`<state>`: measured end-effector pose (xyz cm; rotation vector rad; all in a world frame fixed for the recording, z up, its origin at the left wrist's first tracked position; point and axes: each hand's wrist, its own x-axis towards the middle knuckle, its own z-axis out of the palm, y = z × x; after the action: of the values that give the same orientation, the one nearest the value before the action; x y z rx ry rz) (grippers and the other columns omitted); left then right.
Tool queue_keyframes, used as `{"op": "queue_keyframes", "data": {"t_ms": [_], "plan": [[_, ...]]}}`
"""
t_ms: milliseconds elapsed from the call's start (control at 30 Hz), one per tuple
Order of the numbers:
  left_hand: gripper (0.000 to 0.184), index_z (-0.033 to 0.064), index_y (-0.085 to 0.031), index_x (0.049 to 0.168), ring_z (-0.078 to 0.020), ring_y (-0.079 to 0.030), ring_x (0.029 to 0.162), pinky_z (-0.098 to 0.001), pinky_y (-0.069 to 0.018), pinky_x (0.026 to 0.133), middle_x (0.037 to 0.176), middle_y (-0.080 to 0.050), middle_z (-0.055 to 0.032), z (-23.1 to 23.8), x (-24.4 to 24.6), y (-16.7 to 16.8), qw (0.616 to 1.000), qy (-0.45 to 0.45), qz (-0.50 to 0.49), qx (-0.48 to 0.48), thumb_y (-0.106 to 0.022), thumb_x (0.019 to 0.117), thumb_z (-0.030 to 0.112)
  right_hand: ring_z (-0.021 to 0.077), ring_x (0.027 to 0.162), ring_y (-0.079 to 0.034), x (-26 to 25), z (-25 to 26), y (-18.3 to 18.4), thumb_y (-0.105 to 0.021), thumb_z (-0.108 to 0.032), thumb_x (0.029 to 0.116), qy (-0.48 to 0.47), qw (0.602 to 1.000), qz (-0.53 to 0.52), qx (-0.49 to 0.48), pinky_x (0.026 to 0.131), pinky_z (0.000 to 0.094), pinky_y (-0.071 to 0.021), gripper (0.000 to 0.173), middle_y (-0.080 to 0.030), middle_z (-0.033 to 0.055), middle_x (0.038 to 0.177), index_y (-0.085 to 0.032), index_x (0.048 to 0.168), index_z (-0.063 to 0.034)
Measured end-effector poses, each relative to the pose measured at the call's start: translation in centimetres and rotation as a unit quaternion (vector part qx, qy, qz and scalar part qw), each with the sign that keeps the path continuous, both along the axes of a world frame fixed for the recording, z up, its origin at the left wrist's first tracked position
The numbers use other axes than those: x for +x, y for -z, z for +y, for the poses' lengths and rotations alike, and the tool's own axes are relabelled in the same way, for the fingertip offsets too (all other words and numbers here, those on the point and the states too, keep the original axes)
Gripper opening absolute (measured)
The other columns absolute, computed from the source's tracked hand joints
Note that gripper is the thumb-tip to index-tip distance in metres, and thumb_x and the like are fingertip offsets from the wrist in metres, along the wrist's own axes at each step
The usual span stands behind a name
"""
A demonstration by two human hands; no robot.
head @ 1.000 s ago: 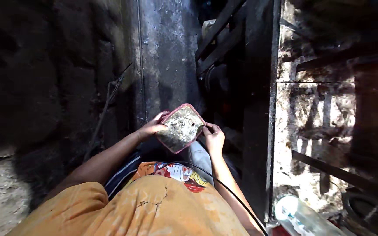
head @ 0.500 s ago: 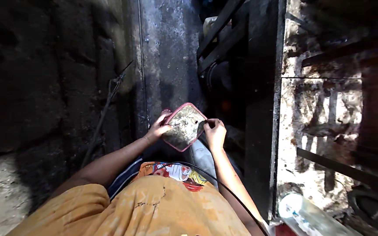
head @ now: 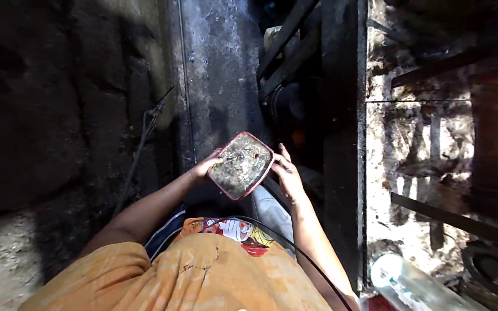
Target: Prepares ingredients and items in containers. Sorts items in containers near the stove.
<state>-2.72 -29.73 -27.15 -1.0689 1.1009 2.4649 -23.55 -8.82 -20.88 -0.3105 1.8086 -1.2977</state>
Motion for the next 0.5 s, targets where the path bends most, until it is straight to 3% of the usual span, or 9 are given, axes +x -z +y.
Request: {"op": "queue_keyframes", "data": {"t_ms": [67, 167, 233, 333, 400, 500], "plan": [[0.061, 0.0236, -0.028, 0.159, -0.0158, -0.067, 0.107, -0.0366, -0.0573, 0.090, 0.128, -0.065, -0.0072, -0.2, -0.4, -0.4, 1.000, 0.008, 0.000, 0.004, -0.045, 0.1013, 0.033, 0.0217, 0.151, -0.034, 0.2, -0.4, -0.1, -0.073, -0.009, 0.0848, -0.070, 0.996, 0.000, 0.052, 0.117, 0.0357, -0.0430, 0.041, -0.030, 0.0159, 0.166, -0.070, 0.125, -0.0030], [0.054, 0.0253, -0.035, 0.155, -0.0151, -0.067, 0.105, -0.0360, -0.0573, 0.089, 0.126, -0.066, -0.0060, -0.9, -1.0, -1.0, 0.999, 0.044, -0.009, -0.026, -0.044, 0.1028, 0.036, 0.0213, 0.147, -0.041, 0.9, -1.4, 0.2, -0.078, -0.005, 0.0801, -0.102, 0.989, 0.056, 0.088, 0.116, 0.0358, -0.0437, 0.052, -0.040, 0.0178, 0.159, -0.066, 0.130, -0.0013], [0.044, 0.0244, -0.046, 0.149, -0.0158, -0.065, 0.108, -0.0390, -0.0546, 0.090, 0.130, -0.065, -0.0050, -1.6, -1.7, -1.5, 0.988, 0.093, -0.022, -0.121, -0.043, 0.1074, 0.037, 0.0209, 0.141, -0.049, 1.3, -1.7, 0.7, -0.075, -0.007, 0.0830, -0.090, 0.982, 0.106, 0.128, 0.114, 0.0395, -0.0455, 0.051, -0.051, 0.0137, 0.152, -0.066, 0.133, -0.0047], [0.037, 0.0184, -0.056, 0.144, -0.0184, -0.058, 0.129, -0.0467, -0.0480, 0.107, 0.147, -0.056, -0.0045, -2.4, -2.7, -1.9, 0.949, 0.132, 0.012, -0.286, -0.046, 0.1103, 0.029, 0.0250, 0.136, -0.054, 1.8, -2.4, 0.4, -0.072, -0.007, 0.0850, -0.098, 0.963, 0.133, 0.214, 0.112, 0.0445, -0.0464, 0.053, -0.054, 0.0141, 0.149, -0.062, 0.137, -0.0052], [0.031, 0.0078, -0.061, 0.136, -0.0196, -0.059, 0.127, -0.0443, -0.0467, 0.109, 0.141, -0.061, -0.0099, -2.8, -3.8, -2.0, 0.942, 0.124, 0.030, -0.311, -0.050, 0.1085, 0.017, 0.0277, 0.135, -0.054, 2.1, -2.8, 0.5, -0.072, -0.008, 0.0848, -0.108, 0.954, 0.146, 0.237, 0.112, 0.0459, -0.0466, 0.051, -0.054, 0.0156, 0.148, -0.064, 0.135, -0.0038], [0.029, 0.0036, -0.063, 0.129, -0.0180, -0.063, 0.120, -0.0403, -0.0498, 0.107, 0.129, -0.066, -0.0126, -3.1, -4.8, 0.9, 0.935, 0.118, 0.051, -0.330, -0.058, 0.1046, 0.018, 0.0275, 0.135, -0.054, 2.2, -2.8, 0.7, -0.073, -0.009, 0.0849, -0.111, 0.949, 0.153, 0.251, 0.112, 0.0449, -0.0465, 0.051, -0.053, 0.0150, 0.148, -0.064, 0.135, -0.0044]]}}
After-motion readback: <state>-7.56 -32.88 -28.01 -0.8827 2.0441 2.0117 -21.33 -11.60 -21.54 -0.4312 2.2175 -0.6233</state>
